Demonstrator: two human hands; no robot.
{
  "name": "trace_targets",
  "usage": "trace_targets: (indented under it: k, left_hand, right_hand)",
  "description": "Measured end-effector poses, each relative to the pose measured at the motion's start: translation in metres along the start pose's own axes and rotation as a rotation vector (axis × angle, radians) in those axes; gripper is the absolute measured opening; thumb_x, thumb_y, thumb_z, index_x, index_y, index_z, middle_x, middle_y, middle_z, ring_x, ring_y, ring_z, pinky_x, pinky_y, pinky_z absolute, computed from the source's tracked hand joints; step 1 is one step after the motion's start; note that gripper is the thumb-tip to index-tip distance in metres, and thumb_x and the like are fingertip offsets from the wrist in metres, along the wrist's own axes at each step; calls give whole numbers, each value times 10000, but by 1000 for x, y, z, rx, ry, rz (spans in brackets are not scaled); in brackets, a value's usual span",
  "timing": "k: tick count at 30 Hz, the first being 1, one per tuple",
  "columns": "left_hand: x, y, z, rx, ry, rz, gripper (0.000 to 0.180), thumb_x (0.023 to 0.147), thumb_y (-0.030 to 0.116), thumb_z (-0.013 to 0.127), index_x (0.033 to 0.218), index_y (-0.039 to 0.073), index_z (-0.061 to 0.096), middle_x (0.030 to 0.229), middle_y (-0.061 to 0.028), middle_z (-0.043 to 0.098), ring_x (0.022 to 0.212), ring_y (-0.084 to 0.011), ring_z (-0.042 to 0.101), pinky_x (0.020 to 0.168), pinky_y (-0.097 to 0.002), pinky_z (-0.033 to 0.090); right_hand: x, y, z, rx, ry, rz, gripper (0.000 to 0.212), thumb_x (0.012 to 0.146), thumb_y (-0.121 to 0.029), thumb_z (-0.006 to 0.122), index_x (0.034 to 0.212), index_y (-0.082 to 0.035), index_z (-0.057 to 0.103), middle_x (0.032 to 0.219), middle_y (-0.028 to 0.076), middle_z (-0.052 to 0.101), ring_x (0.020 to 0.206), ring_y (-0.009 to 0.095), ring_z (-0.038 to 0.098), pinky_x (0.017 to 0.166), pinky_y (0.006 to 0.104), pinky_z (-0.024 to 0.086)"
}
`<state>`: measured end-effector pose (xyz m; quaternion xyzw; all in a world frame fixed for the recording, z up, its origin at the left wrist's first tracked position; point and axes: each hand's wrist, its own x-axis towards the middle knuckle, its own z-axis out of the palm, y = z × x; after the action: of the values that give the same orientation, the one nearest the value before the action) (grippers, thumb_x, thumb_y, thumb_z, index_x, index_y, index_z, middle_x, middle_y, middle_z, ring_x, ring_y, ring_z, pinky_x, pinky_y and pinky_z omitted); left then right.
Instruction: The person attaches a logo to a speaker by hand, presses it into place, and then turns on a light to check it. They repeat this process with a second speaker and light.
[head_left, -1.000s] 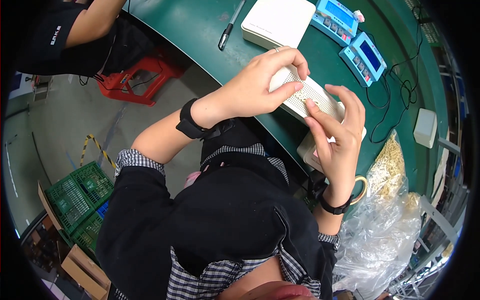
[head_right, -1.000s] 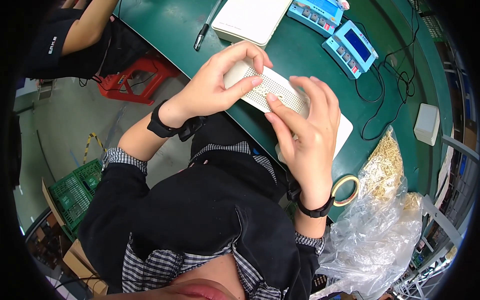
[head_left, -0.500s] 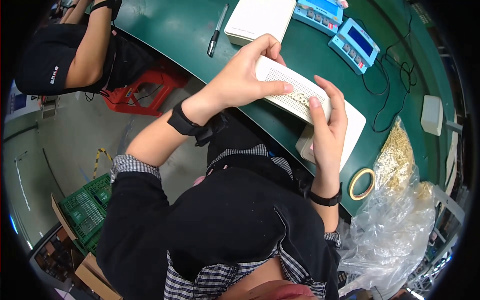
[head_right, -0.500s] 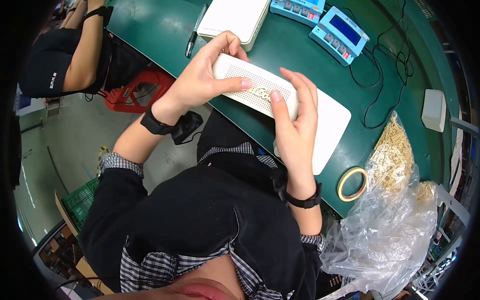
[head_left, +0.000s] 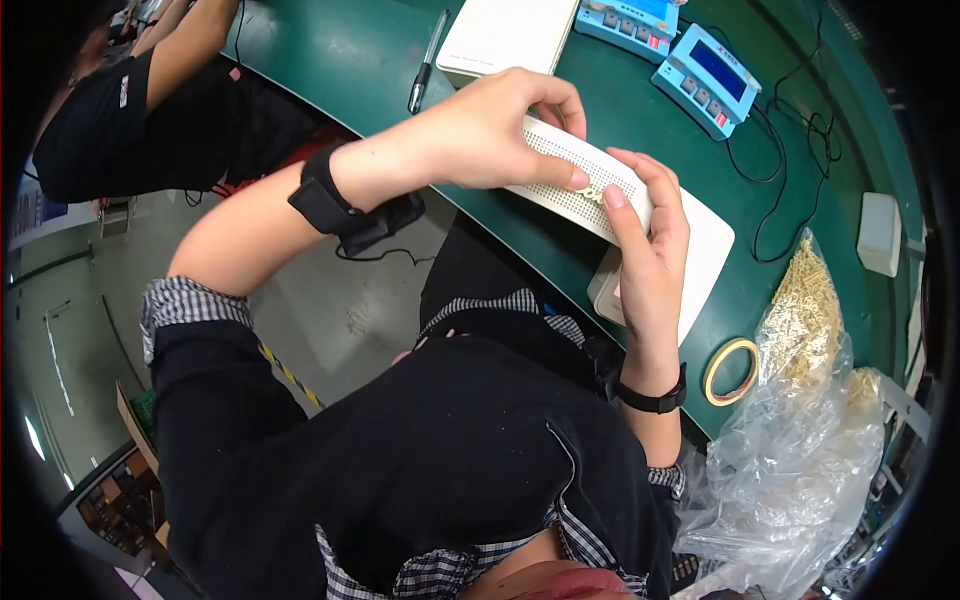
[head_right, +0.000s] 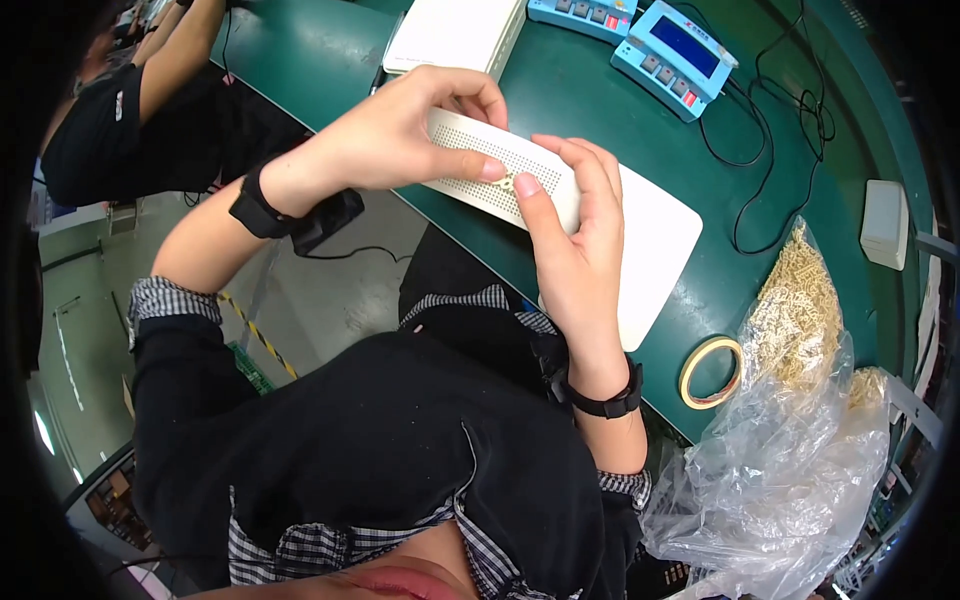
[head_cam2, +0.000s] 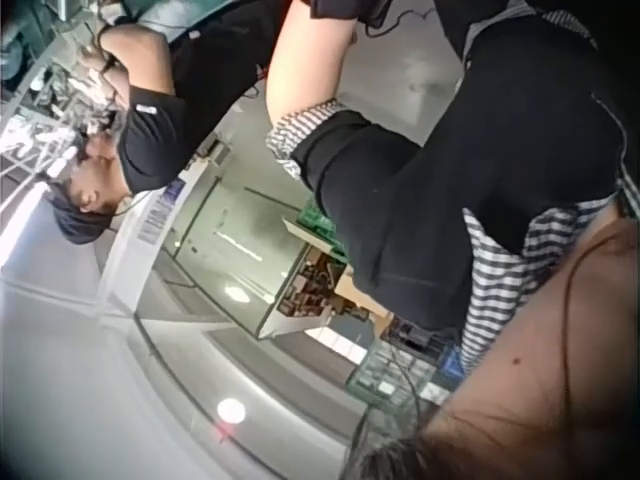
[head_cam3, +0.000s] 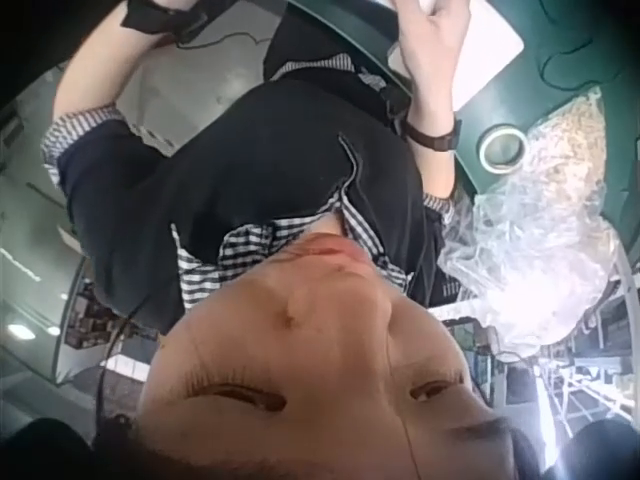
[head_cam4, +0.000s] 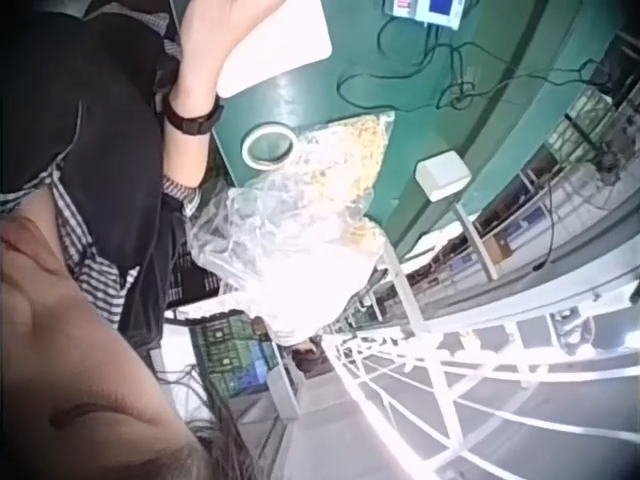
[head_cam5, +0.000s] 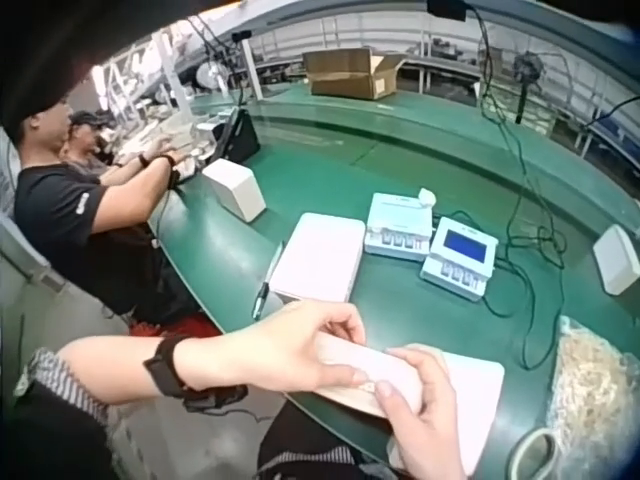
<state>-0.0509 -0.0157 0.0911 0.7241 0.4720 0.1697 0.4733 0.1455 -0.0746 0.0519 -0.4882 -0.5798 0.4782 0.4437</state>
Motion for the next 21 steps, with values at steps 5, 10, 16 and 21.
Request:
trace_targets:
  k: [5,10,16,21]
  left_hand:
    - [7,0,-6,43,-51,-64,329,755,236,818,921,25,629,907,-42,635,914,-139,587,831,-274,471]
    - [8,-4,-4,-124,-187,-234,323,762,233,808,937,20,639,926,-52,639,927,-147,591,828,-284,472]
    - [14,7,-6,-83,-237,-303,346,765,238,805,975,17,641,934,-55,641,912,-145,598,819,-290,477]
    - [15,11,-7,24,-241,-270,349,761,229,808,980,14,641,932,-56,641,905,-139,602,815,-285,479]
  right_hand:
    - [2,5,0,14,-1,-23,285,879,-138,628,1121,12,603,1112,95,531,1072,193,508,963,285,369]
    - [-1,3,0,28,-14,-5,290,876,-139,618,1124,11,601,1127,86,517,1090,179,492,970,276,356]
    - [3,4,-3,50,-17,-2,286,877,-150,608,1112,12,595,1136,90,504,1099,186,480,977,281,348]
    - [4,5,-1,49,-17,-10,286,880,-153,603,1111,13,592,1128,87,497,1091,184,479,973,278,348]
